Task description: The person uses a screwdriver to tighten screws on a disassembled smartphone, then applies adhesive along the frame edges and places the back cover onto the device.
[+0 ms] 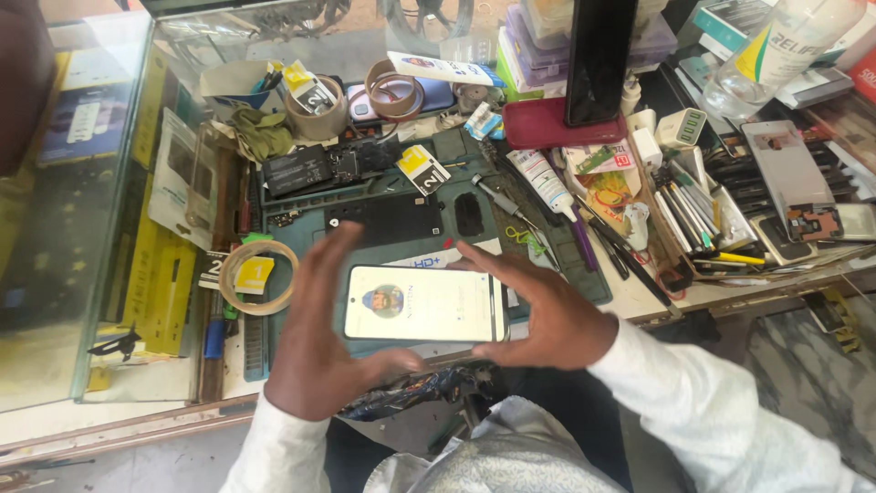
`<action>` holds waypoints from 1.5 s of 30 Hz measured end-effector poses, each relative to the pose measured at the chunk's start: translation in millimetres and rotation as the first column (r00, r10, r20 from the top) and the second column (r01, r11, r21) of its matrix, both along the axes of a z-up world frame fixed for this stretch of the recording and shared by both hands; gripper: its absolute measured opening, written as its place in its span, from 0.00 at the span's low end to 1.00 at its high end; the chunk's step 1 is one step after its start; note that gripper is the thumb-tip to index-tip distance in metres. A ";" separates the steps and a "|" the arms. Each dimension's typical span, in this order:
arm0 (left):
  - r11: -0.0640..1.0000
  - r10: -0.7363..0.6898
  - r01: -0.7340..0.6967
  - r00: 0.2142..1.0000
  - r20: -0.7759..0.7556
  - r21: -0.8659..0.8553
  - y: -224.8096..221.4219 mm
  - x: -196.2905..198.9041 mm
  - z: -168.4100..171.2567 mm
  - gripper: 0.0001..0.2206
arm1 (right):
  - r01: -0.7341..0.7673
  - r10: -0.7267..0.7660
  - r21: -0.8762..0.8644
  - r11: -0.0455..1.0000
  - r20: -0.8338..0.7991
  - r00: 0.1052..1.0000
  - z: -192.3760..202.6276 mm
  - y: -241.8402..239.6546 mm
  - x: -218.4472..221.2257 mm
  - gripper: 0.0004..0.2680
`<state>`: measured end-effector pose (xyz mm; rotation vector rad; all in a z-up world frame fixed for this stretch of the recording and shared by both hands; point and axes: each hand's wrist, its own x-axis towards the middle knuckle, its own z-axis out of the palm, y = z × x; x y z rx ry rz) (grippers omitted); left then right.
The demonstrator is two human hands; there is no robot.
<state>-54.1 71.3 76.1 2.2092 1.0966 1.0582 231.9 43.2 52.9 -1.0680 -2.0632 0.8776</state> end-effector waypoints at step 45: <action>0.980 -0.154 0.152 0.988 0.007 0.130 -42.4 99.0 -8.6 0.39 | 0.635 -0.611 0.350 0.689 -0.191 0.768 32.4 -62.4 23.8 0.06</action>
